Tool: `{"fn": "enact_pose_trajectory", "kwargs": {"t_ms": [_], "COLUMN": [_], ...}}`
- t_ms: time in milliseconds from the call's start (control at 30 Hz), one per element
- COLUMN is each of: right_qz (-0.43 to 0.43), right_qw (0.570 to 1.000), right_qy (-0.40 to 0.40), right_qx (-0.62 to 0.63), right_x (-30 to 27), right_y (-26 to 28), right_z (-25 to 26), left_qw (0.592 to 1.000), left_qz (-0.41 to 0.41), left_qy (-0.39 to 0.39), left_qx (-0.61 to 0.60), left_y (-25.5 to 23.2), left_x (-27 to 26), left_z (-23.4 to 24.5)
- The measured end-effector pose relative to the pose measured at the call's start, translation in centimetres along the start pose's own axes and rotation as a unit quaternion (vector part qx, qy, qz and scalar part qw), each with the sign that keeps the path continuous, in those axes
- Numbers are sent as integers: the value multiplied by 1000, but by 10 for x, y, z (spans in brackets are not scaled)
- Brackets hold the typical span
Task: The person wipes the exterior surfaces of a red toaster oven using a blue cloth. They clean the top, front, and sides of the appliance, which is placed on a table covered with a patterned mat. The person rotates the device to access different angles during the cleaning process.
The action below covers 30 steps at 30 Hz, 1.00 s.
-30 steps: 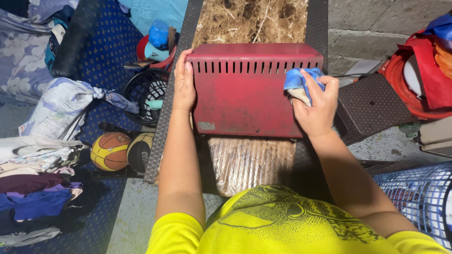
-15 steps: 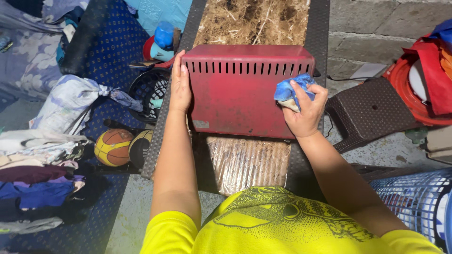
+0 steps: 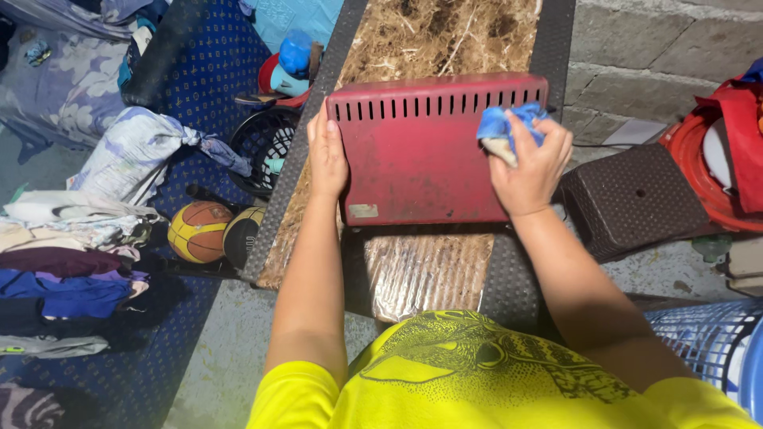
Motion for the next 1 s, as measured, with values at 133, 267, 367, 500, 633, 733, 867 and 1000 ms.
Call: {"fn": "enact_pose_trajectory", "kwargs": {"t_ms": [133, 267, 367, 500, 633, 733, 867, 1000], "right_qz": [60, 158, 248, 314, 285, 237, 219, 283], "right_qw": [996, 976, 947, 922, 943, 963, 966, 943], "right_qy": [42, 146, 183, 212, 149, 112, 118, 155], "right_qx": [-45, 17, 85, 83, 82, 63, 74, 83], "right_x": [-20, -44, -43, -12, 44, 75, 72, 21], "right_y": [37, 88, 103, 98, 102, 123, 150, 153], "right_z": [-8, -13, -4, 0, -10, -26, -44, -36], "left_qw": [1000, 1000, 1000, 1000, 1000, 999, 999, 999], "left_qz": [-9, -3, 15, 13, -14, -30, -27, -33], "left_qy": [-6, -2, 4, 15, 8, 2, 6, 7], "left_qx": [-7, -1, -9, -13, -5, -18, -37, -41], "left_y": [-7, -6, -3, 6, 17, 20, 17, 12], "left_x": [-9, -4, -3, -3, -1, -3, -2, -3], "left_z": [1, 2, 2, 2, -2, -3, 0, 2]}}
Point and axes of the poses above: each hand's wrist, its own x-axis towards the middle knuckle, its own z-axis out of the back of the hand, y = z × x, the point moved 2 cm from there along x, towards the middle knuckle, and after that the axes turned 10 degrees about y, right-handed, at the moved point
